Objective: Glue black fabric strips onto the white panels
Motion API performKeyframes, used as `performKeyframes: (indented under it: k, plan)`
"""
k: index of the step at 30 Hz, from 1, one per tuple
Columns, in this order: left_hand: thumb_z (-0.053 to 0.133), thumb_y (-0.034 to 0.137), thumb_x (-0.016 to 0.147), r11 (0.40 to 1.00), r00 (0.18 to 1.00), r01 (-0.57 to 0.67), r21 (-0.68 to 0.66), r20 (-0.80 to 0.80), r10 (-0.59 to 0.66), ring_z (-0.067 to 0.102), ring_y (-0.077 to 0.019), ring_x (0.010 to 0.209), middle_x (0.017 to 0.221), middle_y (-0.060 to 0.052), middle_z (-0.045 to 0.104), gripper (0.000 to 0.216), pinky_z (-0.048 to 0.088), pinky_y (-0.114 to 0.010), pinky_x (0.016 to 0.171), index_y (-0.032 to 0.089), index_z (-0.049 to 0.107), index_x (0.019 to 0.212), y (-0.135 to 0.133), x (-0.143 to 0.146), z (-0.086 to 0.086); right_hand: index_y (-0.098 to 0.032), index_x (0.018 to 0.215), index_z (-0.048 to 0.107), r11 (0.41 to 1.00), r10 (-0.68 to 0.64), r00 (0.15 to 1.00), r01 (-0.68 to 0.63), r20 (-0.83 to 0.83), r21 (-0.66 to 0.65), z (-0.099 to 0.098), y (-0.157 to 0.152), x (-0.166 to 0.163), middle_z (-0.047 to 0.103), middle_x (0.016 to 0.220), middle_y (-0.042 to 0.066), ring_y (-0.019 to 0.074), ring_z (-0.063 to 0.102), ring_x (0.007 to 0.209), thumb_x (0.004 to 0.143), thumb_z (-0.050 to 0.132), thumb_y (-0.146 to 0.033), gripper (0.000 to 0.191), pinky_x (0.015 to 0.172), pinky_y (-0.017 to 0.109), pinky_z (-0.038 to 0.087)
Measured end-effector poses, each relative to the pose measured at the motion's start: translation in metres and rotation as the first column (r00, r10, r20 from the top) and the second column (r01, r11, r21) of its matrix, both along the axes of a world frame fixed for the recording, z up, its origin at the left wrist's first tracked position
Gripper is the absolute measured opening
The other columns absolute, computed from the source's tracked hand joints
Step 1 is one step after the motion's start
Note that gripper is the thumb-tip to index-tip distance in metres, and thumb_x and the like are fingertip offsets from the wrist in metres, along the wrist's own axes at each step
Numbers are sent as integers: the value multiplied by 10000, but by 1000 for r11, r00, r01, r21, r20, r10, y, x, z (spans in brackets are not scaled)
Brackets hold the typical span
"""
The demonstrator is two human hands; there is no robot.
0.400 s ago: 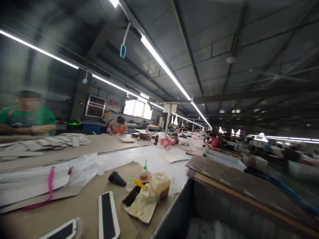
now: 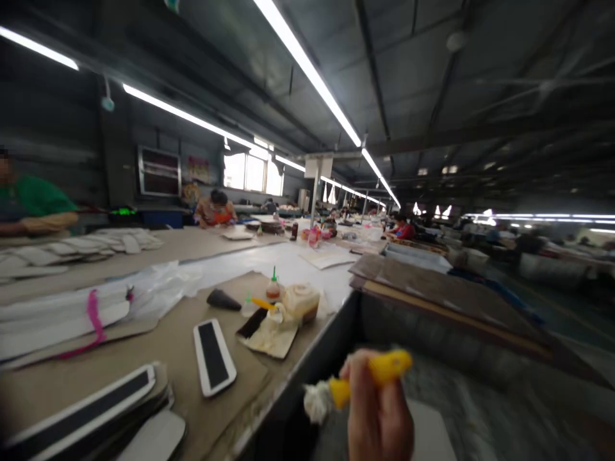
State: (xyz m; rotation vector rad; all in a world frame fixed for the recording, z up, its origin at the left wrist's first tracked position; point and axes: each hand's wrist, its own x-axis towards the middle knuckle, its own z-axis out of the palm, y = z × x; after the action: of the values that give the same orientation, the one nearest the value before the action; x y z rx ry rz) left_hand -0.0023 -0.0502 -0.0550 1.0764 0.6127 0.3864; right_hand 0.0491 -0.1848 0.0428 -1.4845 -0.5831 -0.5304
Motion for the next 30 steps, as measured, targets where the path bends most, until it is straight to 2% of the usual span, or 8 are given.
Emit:
performKeyframes:
  k: [1,2,5,8,14,21,25,30]
  plan:
    - [627,487,710,999,1000,22,-40,-20,-23,490,-148,453,531,4,531,324,364,-250,373,175,596,789,-20,-12,-12,-196,715,536,999,46,996,-46,-76,-7,-3,1,8,542,656,-17,93,511,538,810,534,-486,305,482,192,442]
    - [641,487,685,996,999,37,-81,-27,-40,425,-117,389,449,26,473,344,317,-233,365,149,595,729,-37,-24,-19,-187,691,525,978,191,955,-166,-225,126,-7,2,16,519,635,-36,51,415,439,778,566,-505,332,389,154,364]
    - [618,428,676,985,998,38,-170,62,-28,285,-54,349,364,81,327,312,214,-200,392,121,577,709,-63,-45,-16,-165,699,546,872,462,707,-251,-536,421,-25,5,34,536,612,-52,13,367,392,628,729,-471,363,328,97,295]
    - [603,390,689,976,998,-4,-220,63,18,264,-46,374,398,95,311,308,195,-194,412,106,562,802,-63,-49,0,-154,709,566,842,529,514,-221,-675,492,-41,4,41,572,615,-41,19,408,392,581,782,-372,332,321,92,326]
    - [612,419,689,986,995,-34,-163,91,50,283,-52,385,397,78,336,313,205,-190,411,114,561,739,-56,-50,14,-123,725,586,809,588,285,-225,-757,543,-61,2,48,598,629,-2,32,437,386,642,696,-173,147,318,118,357]
    - [641,403,690,986,985,-164,-26,44,165,313,-61,411,425,71,367,351,262,-177,413,114,641,890,-47,-54,9,-112,717,589,793,609,246,-232,-754,564,-71,4,49,602,640,5,17,423,387,638,736,-192,185,313,107,354]
    - [653,378,683,979,981,-185,84,68,179,369,-83,433,430,70,364,330,398,-208,521,156,683,925,-45,-55,11,-116,714,587,782,621,267,-269,-737,562,-71,8,44,600,641,-8,15,427,398,573,802,-223,278,310,100,347]
    - [699,421,595,955,964,-267,128,54,262,597,-274,855,636,-34,637,354,462,-319,789,160,711,833,-47,-57,2,-123,714,551,800,597,324,-301,-734,518,-71,14,35,583,617,-28,11,427,393,533,832,-309,383,309,96,336]
